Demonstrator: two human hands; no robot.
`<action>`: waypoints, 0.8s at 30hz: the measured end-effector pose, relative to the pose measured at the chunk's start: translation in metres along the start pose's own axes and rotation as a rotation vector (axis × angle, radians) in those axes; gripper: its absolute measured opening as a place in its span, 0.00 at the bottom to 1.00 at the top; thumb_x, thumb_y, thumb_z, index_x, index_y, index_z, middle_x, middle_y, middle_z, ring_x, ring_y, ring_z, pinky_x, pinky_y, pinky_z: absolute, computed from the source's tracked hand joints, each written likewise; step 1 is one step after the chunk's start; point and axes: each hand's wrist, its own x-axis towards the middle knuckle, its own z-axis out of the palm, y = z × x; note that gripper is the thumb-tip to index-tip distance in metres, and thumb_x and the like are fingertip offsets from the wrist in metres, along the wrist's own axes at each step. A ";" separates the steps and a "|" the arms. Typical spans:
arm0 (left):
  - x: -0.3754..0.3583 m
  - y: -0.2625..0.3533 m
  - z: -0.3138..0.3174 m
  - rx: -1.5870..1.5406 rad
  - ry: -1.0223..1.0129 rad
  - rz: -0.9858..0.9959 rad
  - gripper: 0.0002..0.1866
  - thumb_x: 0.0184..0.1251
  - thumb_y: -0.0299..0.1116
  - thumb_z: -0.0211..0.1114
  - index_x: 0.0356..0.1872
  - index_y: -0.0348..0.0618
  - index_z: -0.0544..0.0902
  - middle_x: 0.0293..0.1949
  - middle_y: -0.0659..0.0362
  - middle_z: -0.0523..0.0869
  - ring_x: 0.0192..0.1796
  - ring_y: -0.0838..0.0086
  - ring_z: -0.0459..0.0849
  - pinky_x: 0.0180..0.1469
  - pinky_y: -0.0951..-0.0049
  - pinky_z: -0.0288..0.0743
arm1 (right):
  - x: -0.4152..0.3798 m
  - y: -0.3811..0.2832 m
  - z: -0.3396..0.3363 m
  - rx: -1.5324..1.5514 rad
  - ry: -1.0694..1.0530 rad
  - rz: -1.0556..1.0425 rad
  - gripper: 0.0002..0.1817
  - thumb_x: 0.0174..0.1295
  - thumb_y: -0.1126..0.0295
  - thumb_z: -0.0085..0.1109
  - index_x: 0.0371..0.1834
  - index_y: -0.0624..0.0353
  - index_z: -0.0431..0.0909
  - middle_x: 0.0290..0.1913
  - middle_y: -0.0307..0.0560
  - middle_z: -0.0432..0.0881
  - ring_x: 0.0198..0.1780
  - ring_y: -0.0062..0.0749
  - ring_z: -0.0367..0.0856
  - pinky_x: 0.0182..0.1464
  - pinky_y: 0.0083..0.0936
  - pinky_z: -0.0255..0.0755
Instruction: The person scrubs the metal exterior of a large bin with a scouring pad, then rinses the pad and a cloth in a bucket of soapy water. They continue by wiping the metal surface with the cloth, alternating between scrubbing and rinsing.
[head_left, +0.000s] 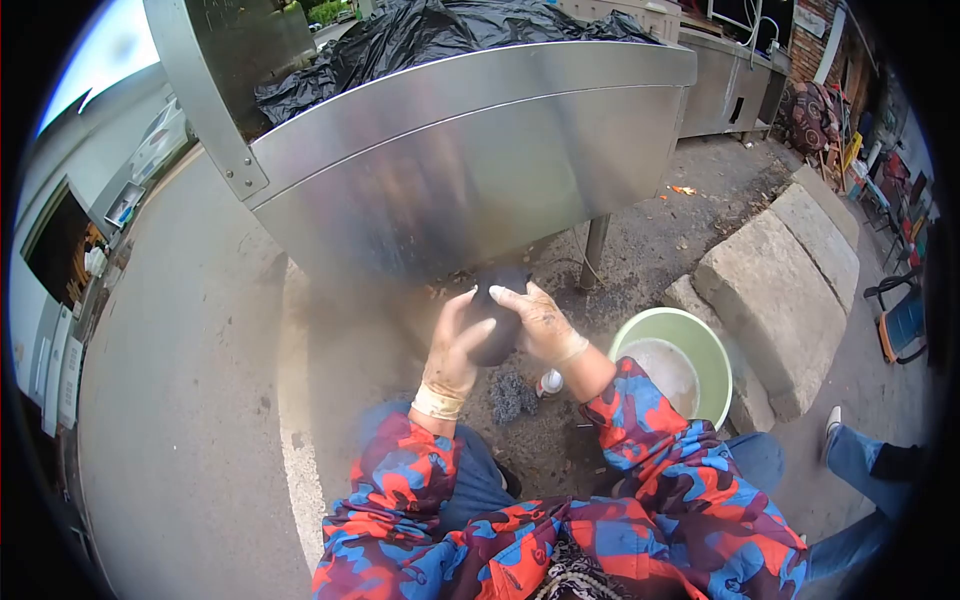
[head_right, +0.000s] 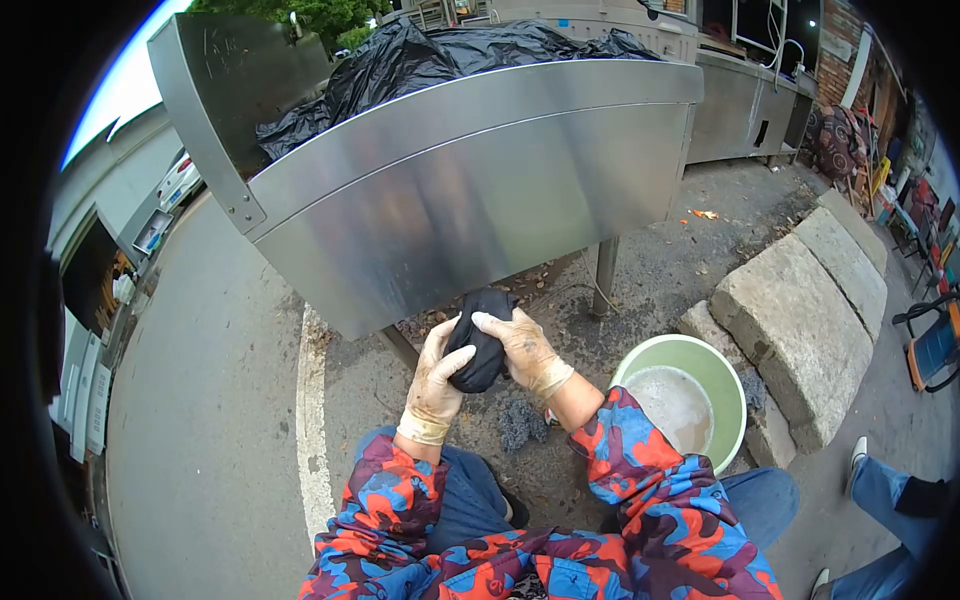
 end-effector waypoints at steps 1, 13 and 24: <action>0.001 0.001 0.000 -0.002 -0.002 0.003 0.26 0.58 0.27 0.60 0.59 0.34 0.69 0.58 0.53 0.73 0.61 0.68 0.72 0.64 0.70 0.65 | 0.005 -0.004 0.002 0.028 0.020 0.053 0.24 0.60 0.66 0.62 0.59 0.61 0.70 0.49 0.43 0.79 0.49 0.31 0.79 0.52 0.28 0.73; -0.014 0.030 0.002 -0.185 0.306 0.050 0.10 0.70 0.31 0.55 0.48 0.39 0.75 0.45 0.55 0.81 0.46 0.70 0.82 0.47 0.70 0.76 | 0.143 -0.127 0.085 -0.846 0.410 -1.411 0.36 0.50 0.76 0.67 0.65 0.58 0.62 0.55 0.52 0.69 0.55 0.45 0.71 0.58 0.35 0.67; -0.010 0.028 0.003 -0.190 0.184 -0.033 0.13 0.69 0.32 0.56 0.50 0.39 0.73 0.47 0.54 0.81 0.45 0.68 0.82 0.49 0.68 0.76 | 0.154 -0.065 0.123 -1.352 -0.172 -1.593 0.31 0.52 0.78 0.52 0.64 0.57 0.63 0.51 0.51 0.73 0.53 0.45 0.74 0.58 0.35 0.69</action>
